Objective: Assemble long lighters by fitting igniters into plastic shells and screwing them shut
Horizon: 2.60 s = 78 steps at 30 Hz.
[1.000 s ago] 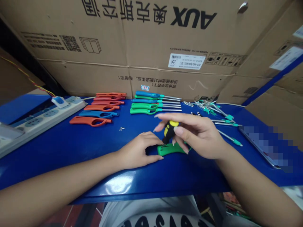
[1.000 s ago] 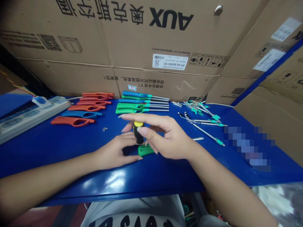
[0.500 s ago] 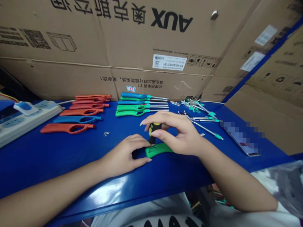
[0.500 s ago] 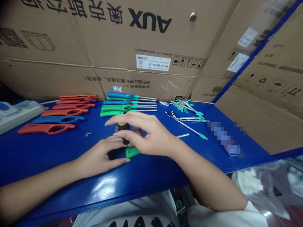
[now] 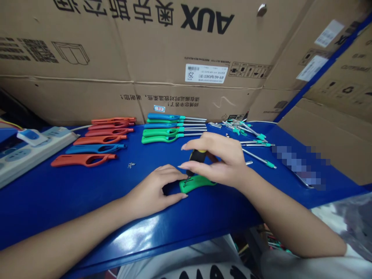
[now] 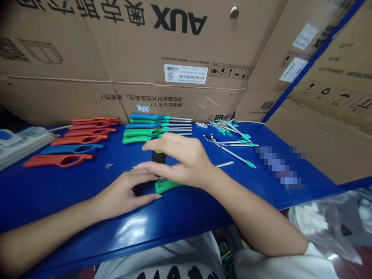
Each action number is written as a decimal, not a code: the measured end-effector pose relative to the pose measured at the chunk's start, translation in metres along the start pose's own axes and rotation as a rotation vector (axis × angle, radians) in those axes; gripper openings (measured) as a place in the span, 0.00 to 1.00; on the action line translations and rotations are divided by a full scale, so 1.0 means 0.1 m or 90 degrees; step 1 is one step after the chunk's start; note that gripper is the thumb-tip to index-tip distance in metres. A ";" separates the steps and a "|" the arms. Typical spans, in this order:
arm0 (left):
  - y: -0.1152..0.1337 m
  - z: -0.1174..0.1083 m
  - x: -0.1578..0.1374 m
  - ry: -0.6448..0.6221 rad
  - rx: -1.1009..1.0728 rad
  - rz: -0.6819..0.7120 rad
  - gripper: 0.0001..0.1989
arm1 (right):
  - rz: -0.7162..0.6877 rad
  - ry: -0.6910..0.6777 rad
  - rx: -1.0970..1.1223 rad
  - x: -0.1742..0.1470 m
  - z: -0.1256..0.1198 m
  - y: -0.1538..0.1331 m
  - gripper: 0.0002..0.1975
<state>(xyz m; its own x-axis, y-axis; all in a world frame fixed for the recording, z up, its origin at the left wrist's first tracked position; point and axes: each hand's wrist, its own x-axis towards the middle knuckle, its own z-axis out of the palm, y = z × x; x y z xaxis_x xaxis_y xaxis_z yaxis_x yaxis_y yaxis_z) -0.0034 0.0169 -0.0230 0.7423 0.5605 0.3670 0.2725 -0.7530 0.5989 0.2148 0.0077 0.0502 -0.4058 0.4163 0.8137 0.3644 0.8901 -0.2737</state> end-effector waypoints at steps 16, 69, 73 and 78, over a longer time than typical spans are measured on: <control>0.04 -0.01 0.02 -0.004 0.003 -0.003 0.14 | 0.037 -0.107 0.071 0.03 -0.06 -0.10 0.16; -0.38 -1.04 0.55 -0.015 0.401 -0.085 0.20 | 0.365 -0.116 -0.512 -0.33 -0.66 0.82 0.10; -0.67 -1.22 0.77 -0.029 0.406 -0.098 0.21 | 0.417 -0.214 -0.504 -0.37 -0.60 0.84 0.09; -0.94 -1.24 0.97 -0.079 0.386 -0.101 0.20 | 0.472 -0.277 -0.470 -0.43 -0.52 0.89 0.10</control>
<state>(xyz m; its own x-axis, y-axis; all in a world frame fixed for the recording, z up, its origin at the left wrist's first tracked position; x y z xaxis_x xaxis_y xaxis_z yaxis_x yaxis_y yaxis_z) -0.0327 0.1846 0.0444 0.7203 0.6644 0.1996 0.6559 -0.7459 0.1161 0.3081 0.0595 0.0173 -0.0890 0.9530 0.2895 0.9833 0.1304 -0.1271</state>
